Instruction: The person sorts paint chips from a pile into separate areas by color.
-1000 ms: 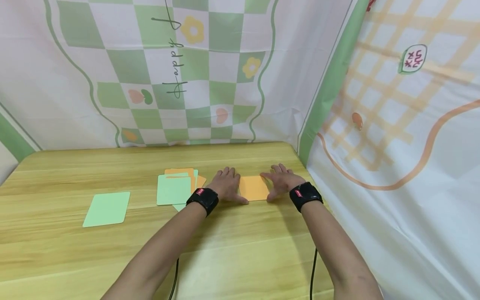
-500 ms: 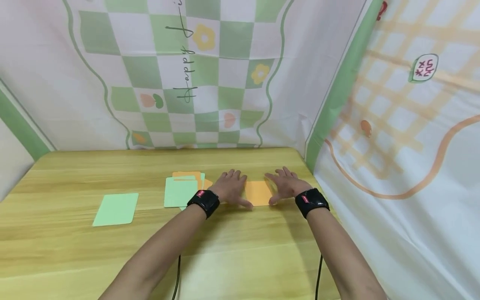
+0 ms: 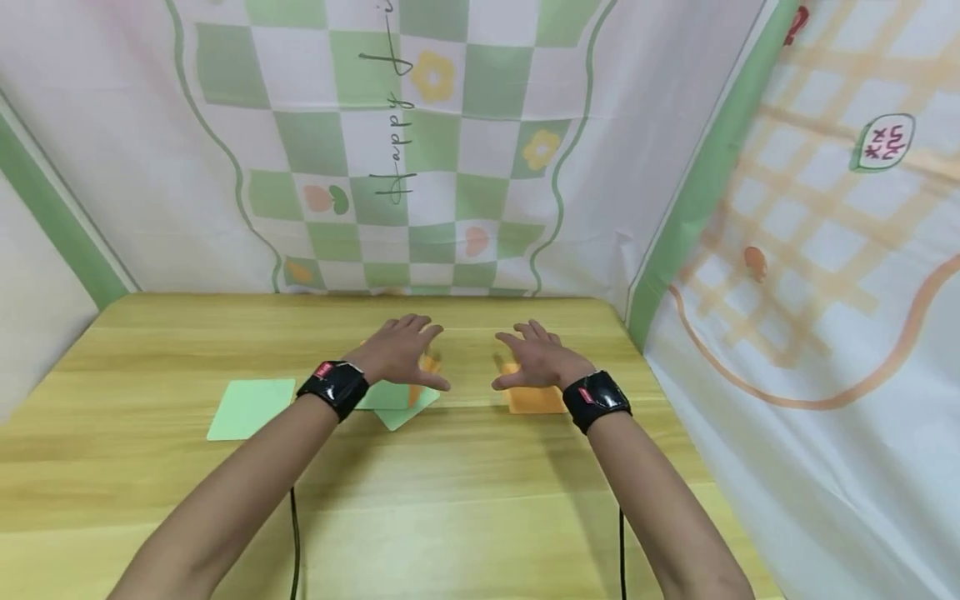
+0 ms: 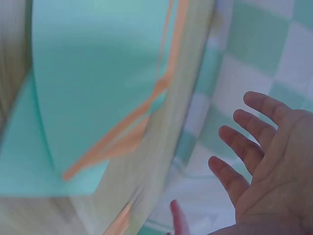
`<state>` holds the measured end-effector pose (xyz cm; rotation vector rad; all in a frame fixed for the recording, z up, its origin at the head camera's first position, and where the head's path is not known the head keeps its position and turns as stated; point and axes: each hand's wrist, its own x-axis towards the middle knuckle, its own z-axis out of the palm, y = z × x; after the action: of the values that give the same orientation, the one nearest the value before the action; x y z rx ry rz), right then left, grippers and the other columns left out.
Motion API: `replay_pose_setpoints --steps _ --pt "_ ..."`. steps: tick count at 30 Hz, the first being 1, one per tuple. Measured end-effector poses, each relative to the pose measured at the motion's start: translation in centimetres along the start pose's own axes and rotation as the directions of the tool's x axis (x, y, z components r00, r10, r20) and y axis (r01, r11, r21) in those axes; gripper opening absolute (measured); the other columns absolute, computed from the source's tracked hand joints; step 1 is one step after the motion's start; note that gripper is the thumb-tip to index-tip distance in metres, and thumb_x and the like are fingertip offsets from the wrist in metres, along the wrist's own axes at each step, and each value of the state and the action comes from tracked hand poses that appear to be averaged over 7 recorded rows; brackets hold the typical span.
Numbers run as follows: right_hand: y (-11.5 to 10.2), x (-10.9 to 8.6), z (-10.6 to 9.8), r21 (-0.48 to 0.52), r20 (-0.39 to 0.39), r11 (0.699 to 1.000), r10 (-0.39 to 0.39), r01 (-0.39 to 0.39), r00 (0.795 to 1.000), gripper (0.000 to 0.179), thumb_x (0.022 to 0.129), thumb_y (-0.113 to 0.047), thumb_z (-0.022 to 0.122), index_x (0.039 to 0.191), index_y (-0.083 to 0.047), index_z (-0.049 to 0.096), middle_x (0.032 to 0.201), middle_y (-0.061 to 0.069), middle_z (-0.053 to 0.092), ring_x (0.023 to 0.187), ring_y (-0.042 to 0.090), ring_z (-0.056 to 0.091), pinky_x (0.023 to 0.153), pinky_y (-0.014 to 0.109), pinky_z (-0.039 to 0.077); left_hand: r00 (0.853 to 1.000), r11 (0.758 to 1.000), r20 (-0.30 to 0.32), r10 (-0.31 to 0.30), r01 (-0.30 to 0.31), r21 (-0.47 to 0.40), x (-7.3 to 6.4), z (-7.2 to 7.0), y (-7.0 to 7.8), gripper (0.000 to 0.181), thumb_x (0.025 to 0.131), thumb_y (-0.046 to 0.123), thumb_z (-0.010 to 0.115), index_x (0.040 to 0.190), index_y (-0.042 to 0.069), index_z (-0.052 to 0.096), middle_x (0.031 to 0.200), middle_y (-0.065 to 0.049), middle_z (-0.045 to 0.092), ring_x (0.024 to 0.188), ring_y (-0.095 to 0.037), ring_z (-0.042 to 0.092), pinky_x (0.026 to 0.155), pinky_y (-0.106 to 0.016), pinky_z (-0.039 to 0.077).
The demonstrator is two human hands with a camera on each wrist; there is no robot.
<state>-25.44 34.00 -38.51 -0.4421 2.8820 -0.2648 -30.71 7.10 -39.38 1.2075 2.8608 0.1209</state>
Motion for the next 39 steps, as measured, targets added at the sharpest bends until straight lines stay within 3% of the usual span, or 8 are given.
replay_pose_setpoints --steps 9,16,24,30,39 --pt "-4.2 3.3 0.4 0.043 0.011 0.997 -0.066 0.065 0.998 0.089 0.078 -0.061 0.064 0.148 -0.016 0.030 0.151 0.018 0.020 0.138 0.033 0.011 0.105 0.065 0.008 0.998 0.998 0.009 -0.056 0.057 -0.036 -4.3 -1.0 -5.5 0.104 0.071 0.079 0.052 0.146 0.011 0.032 0.147 -0.015 0.031 0.135 -0.031 0.024 0.110 -0.049 0.019" --pt "-7.1 5.1 0.7 0.055 0.030 0.993 -0.105 0.104 0.994 0.089 0.079 -0.058 0.065 0.148 -0.017 0.029 0.152 0.017 0.018 0.139 0.032 0.010 0.106 0.064 0.007 0.994 0.993 0.044 -0.104 0.106 -0.057 -6.7 -0.8 -8.2 0.100 0.070 0.076 0.057 0.144 0.012 0.036 0.147 -0.014 0.032 0.136 -0.032 0.023 0.111 -0.048 0.017" --pt "-9.5 7.0 1.9 0.028 0.063 0.991 -0.133 0.131 0.989 0.091 0.079 -0.059 0.065 0.149 -0.015 0.027 0.153 0.017 0.016 0.140 0.033 0.004 0.109 0.058 0.005 0.993 0.994 0.055 -0.102 0.105 -0.040 -8.7 -0.5 -9.8 0.098 0.071 0.074 0.060 0.143 0.010 0.039 0.147 -0.017 0.031 0.135 -0.036 0.024 0.110 -0.051 0.017" --pt "-10.7 7.9 2.7 -0.001 0.031 0.992 -0.127 0.127 0.991 0.099 0.073 -0.066 0.065 0.148 -0.015 0.028 0.153 0.017 0.015 0.140 0.036 0.002 0.111 0.053 0.004 0.991 0.992 0.072 -0.117 0.120 -0.042 -9.9 -0.2 -10.8 0.098 0.070 0.072 0.063 0.142 0.010 0.040 0.149 -0.020 0.026 0.136 -0.038 0.020 0.111 -0.051 0.016" --pt "-12.2 8.7 3.9 -0.101 0.031 0.986 -0.127 0.130 0.991 0.114 0.064 -0.076 0.064 0.149 -0.013 0.023 0.152 0.018 0.016 0.139 0.037 0.002 0.111 0.053 0.007 0.982 0.987 0.132 -0.138 0.147 -0.068 -9.8 0.9 -11.8 0.111 0.064 0.079 0.060 0.147 0.012 0.032 0.152 -0.018 0.019 0.139 -0.037 0.012 0.112 -0.050 0.011"
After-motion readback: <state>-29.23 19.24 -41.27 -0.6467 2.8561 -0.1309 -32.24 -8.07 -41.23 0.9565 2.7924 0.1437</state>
